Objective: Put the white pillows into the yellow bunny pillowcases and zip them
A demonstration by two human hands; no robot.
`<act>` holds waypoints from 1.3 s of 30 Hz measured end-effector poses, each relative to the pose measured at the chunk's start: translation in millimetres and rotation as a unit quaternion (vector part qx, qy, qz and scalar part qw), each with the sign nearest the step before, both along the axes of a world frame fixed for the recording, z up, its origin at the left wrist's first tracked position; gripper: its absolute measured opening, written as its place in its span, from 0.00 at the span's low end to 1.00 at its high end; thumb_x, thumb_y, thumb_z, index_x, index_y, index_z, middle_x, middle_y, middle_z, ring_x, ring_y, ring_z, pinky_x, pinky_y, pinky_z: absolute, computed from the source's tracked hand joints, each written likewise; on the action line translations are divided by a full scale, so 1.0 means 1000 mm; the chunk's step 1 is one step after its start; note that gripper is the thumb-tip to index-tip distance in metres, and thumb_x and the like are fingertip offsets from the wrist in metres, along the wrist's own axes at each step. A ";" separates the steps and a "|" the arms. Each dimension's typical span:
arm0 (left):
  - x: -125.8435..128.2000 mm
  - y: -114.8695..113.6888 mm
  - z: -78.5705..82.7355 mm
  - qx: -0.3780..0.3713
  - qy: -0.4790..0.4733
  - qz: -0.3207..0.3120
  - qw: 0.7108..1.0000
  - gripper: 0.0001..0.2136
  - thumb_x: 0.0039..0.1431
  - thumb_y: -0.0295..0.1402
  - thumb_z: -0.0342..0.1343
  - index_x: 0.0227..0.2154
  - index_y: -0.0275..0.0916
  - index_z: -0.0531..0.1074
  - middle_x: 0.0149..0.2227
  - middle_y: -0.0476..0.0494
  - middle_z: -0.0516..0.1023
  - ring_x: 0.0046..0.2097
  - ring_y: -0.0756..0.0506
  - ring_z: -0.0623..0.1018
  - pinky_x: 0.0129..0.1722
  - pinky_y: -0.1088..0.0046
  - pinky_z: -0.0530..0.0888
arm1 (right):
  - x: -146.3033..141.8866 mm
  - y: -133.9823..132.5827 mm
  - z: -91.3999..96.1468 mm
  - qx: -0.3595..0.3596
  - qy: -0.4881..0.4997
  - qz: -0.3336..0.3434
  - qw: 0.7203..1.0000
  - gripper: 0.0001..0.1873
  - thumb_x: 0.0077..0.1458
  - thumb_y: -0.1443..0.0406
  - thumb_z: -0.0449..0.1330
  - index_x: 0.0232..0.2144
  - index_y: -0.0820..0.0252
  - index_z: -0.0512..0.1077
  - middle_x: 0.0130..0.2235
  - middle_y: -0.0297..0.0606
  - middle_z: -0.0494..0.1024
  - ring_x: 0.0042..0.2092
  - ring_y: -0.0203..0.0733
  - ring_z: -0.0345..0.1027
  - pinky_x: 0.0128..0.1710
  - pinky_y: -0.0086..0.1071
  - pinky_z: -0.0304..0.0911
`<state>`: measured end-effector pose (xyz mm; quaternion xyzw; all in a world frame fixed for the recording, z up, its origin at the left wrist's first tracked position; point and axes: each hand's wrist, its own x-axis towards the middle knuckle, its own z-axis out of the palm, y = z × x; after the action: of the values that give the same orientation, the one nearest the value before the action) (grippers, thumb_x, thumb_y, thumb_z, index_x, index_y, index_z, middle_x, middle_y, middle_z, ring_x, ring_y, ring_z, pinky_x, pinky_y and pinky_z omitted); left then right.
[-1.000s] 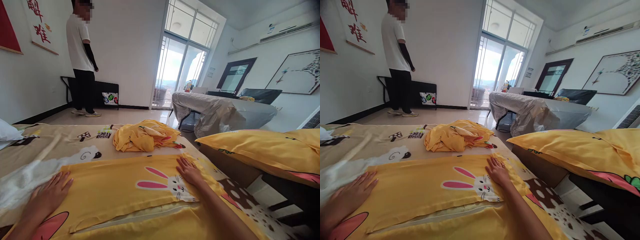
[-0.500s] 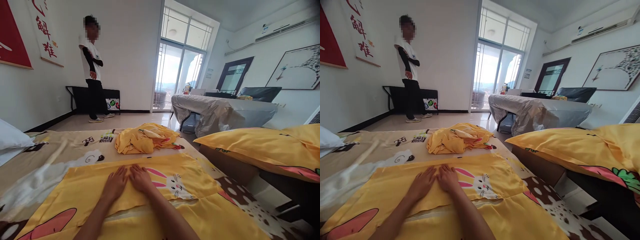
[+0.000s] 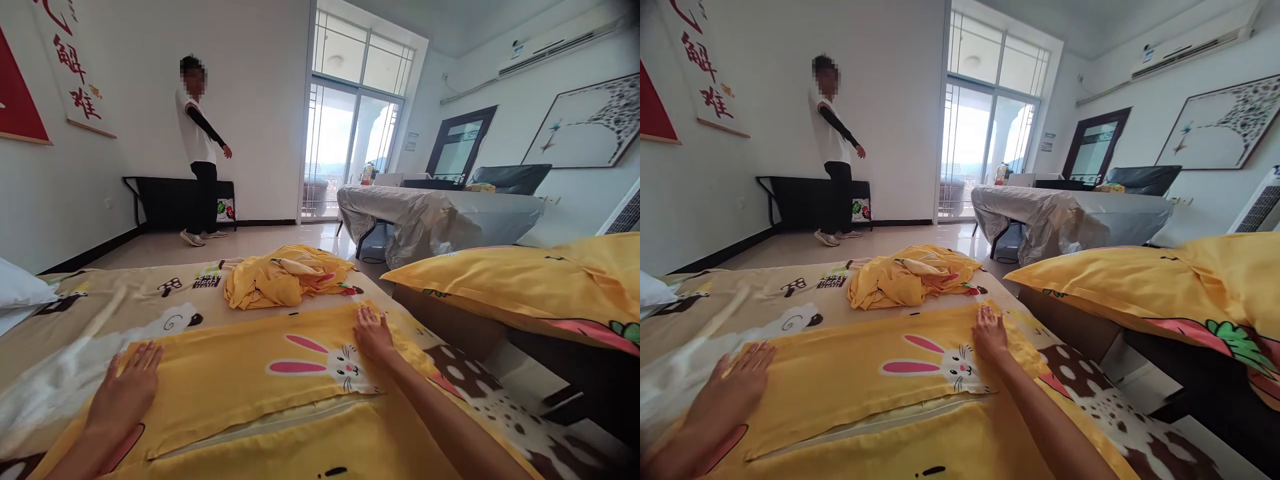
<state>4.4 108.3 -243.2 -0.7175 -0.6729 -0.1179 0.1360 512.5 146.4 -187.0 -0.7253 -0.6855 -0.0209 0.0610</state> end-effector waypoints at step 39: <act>0.064 -0.194 -0.046 -0.011 0.004 -0.230 0.973 0.31 0.59 0.43 0.46 0.63 0.60 0.41 0.61 0.54 0.61 0.58 0.41 0.70 0.50 0.61 0.74 | -0.020 -0.193 -0.025 -0.102 0.124 0.229 0.960 0.31 0.64 0.49 0.41 0.66 0.45 0.45 0.68 0.31 0.43 0.68 0.44 0.37 0.66 0.48 0.39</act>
<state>68.3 -85.7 -288.8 -0.8547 -0.4909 -0.1358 0.1004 492.9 -46.3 -212.3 -0.5482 -0.8187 0.1541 0.0741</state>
